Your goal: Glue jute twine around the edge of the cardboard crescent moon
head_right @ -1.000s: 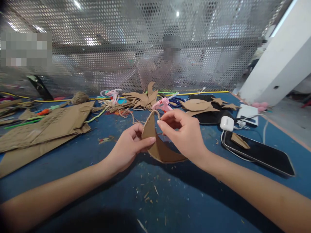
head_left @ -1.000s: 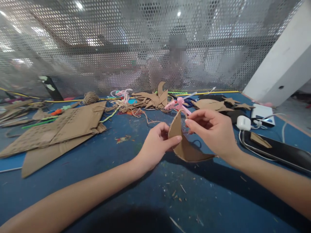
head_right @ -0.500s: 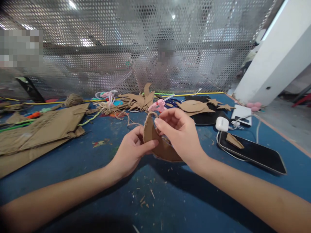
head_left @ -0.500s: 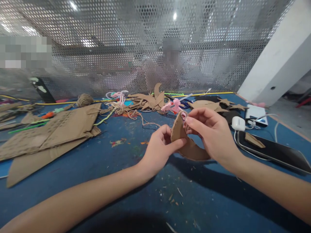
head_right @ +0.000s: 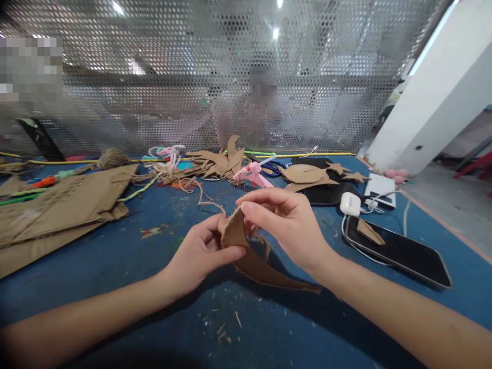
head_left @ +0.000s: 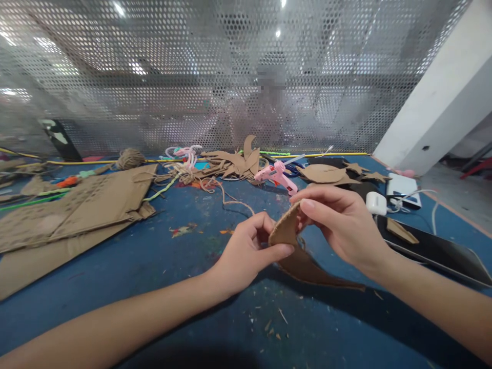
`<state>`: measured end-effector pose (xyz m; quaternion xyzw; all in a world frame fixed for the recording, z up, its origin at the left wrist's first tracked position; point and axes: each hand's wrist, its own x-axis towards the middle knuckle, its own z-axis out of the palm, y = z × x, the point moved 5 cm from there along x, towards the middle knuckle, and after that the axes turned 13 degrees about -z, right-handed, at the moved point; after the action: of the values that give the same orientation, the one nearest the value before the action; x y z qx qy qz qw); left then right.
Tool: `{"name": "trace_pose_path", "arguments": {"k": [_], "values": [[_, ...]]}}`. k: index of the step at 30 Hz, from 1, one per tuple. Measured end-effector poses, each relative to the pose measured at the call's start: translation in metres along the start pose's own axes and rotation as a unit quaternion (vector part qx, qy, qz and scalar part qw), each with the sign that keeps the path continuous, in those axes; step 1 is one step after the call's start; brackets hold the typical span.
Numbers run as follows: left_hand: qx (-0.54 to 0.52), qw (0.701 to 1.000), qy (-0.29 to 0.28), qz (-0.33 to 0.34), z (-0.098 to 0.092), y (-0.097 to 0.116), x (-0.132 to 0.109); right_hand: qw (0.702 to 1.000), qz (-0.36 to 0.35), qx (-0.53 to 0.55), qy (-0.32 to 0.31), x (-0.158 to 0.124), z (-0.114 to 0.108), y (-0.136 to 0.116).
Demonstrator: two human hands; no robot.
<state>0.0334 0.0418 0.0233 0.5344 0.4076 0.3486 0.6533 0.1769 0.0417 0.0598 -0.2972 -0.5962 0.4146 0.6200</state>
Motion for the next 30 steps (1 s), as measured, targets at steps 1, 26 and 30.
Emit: {"name": "trace_pose_path", "arguments": {"k": [1,26,30], "values": [[0.004,1.0,-0.001,0.001,0.0,0.0,0.0,1.0,-0.004,-0.001,0.002,0.0,-0.001,0.0],[0.035,0.992,-0.073,-0.1,-0.004,0.04,-0.019,0.99,0.07,-0.027,-0.116,-0.004,0.008,0.0],[-0.029,0.982,-0.086,-0.164,-0.004,0.018,-0.04,0.982,0.11,-0.038,-0.15,-0.011,0.021,0.003]]}}
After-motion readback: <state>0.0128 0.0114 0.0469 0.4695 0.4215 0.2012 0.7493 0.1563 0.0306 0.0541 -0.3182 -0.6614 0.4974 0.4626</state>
